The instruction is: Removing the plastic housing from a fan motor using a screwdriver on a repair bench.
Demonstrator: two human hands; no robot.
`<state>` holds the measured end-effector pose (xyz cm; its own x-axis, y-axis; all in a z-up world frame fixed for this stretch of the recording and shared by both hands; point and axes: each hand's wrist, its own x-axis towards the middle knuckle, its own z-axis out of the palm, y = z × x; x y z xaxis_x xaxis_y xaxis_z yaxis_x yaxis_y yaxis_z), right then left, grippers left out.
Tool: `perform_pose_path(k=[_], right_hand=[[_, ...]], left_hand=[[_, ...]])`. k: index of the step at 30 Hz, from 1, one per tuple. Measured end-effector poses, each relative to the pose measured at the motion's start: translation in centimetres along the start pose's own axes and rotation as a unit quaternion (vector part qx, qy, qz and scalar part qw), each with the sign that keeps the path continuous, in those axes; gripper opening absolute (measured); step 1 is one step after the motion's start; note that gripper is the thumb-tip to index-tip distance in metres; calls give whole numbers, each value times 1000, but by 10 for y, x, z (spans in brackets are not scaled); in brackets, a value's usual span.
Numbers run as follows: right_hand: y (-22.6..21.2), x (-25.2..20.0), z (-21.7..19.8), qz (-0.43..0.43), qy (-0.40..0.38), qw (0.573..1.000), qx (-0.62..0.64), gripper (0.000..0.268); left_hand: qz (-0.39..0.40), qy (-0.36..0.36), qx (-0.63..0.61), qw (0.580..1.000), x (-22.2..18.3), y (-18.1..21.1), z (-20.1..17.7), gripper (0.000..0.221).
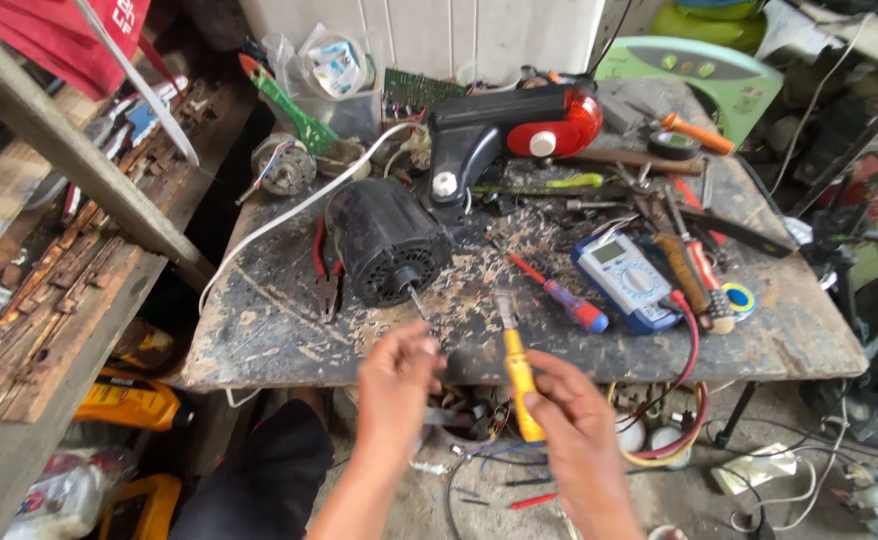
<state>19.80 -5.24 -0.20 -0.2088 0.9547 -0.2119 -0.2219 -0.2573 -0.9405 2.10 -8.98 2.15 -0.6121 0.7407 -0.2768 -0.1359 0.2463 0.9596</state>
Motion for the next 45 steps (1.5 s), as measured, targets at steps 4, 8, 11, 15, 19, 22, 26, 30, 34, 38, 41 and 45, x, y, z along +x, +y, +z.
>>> perform_pose_path(k=[4,8,11,15,19,22,26,30,34,38,41,45], right_hand=[[22,1,30,-32,-2,994,-102,42],[10,-2,60,-22,-27,981,-190,34],[23,6,65,-62,8,978,-197,32],[29,15,67,-80,13,979,-188,30],[33,22,64,-159,-18,964,-212,32],[33,25,61,-154,-43,966,-203,32],[37,28,59,-166,-47,970,-172,32],[35,30,58,-154,-60,971,-174,35],[38,31,59,-165,-61,970,-170,36],[37,33,63,-112,-52,978,-169,37],[27,31,69,-5,-82,997,1,44],[27,34,71,6,-92,995,-21,46]], left_hand=[[-53,28,-157,986,16,12,-8,39],[-53,16,-204,977,34,8,-7,40],[-63,57,-162,983,28,22,-5,34],[9,68,-156,985,57,-17,-8,27],[120,129,-23,984,52,-21,-8,17],[298,210,182,913,41,-9,-10,10],[448,174,294,826,40,21,-5,40],[505,81,335,791,70,39,-11,50],[390,34,349,851,83,50,-7,55],[361,12,362,859,79,52,-10,52],[480,38,372,793,104,41,-25,36],[497,45,378,780,109,43,-29,33]])
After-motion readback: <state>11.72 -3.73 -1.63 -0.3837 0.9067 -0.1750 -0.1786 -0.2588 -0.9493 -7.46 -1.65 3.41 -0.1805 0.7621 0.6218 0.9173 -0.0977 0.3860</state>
